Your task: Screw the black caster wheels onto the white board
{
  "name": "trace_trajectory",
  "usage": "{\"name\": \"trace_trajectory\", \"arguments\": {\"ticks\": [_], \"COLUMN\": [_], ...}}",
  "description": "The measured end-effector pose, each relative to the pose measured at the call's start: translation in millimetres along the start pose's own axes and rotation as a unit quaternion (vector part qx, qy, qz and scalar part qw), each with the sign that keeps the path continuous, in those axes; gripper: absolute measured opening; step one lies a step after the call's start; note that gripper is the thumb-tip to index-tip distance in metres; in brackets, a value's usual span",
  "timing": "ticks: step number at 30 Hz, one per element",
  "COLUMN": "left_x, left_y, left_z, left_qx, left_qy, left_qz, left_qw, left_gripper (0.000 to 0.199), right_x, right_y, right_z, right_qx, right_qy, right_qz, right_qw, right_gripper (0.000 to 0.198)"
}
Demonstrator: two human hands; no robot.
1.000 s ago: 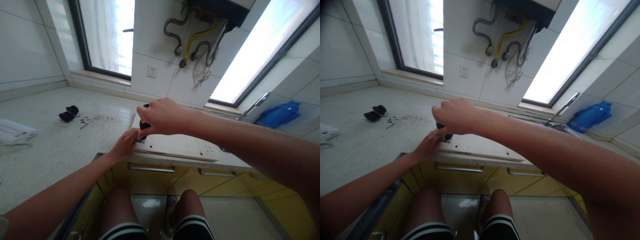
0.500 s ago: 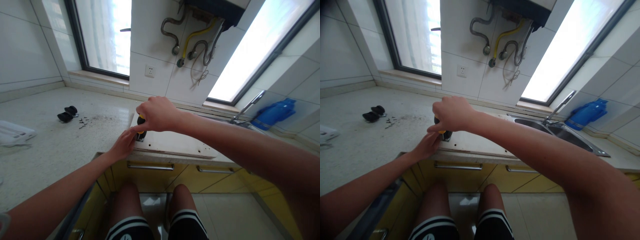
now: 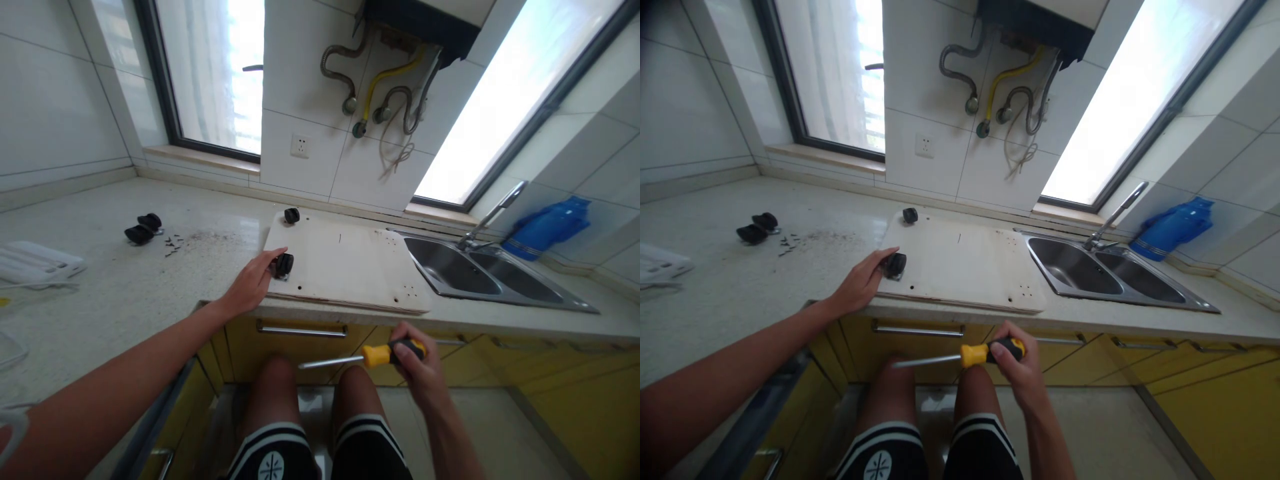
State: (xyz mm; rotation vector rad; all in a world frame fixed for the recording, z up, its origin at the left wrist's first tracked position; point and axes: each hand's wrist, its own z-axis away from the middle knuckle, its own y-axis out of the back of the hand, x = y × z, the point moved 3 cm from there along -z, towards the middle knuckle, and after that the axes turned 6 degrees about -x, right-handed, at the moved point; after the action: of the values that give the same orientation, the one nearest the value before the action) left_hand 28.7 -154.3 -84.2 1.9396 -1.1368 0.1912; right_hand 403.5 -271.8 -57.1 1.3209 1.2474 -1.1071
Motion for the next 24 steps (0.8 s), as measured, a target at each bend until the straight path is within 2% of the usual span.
{"name": "trace_trajectory", "arguments": {"ticks": [3,6,8,10,11,14,16,17,19,21,24], "left_x": [-2,-21,-44,-70,-80,-102,-113,-117,-125,-134,-144], "left_y": [9,40,71,107,126,173,189,193,194,193,193], "left_z": [-9,-23,-29,-26,-23,-4,8,11,14,16,19], "left_qx": [0.051,0.088,0.031,-0.059,-0.063,-0.017,0.017,0.028,0.041,0.04,0.035], "left_qy": [0.02,0.124,0.238,0.364,0.399,0.469,0.465,0.438,0.345,0.284,0.282], "left_qz": [-0.032,-0.102,-0.166,-0.232,-0.248,-0.289,-0.3,-0.298,-0.282,-0.28,-0.32], "left_qw": [0.998,0.983,0.956,0.9,0.88,0.834,0.833,0.848,0.894,0.916,0.904], "left_gripper": [0.053,0.048,0.039,0.015,0.007,0.05,0.067,0.07,0.076,0.081,0.078], "right_x": [113,182,208,225,232,247,253,255,256,256,256], "right_y": [-7,-24,-25,-19,-14,-4,-7,-11,-21,-31,-36], "right_z": [47,82,92,91,89,80,77,76,75,76,75], "right_qx": [0.015,0.024,0.031,0.037,0.04,0.052,0.052,0.049,0.039,0.031,0.029], "right_qy": [-0.114,-0.196,-0.238,-0.26,-0.266,-0.272,-0.272,-0.271,-0.269,-0.266,-0.257], "right_qz": [-0.072,-0.126,-0.157,-0.187,-0.201,-0.239,-0.268,-0.284,-0.315,-0.341,-0.365], "right_qw": [0.991,0.972,0.958,0.947,0.942,0.931,0.923,0.918,0.909,0.901,0.894], "right_gripper": [0.079,0.09,0.089,0.088,0.087,0.086,0.087,0.088,0.089,0.09,0.091]}}
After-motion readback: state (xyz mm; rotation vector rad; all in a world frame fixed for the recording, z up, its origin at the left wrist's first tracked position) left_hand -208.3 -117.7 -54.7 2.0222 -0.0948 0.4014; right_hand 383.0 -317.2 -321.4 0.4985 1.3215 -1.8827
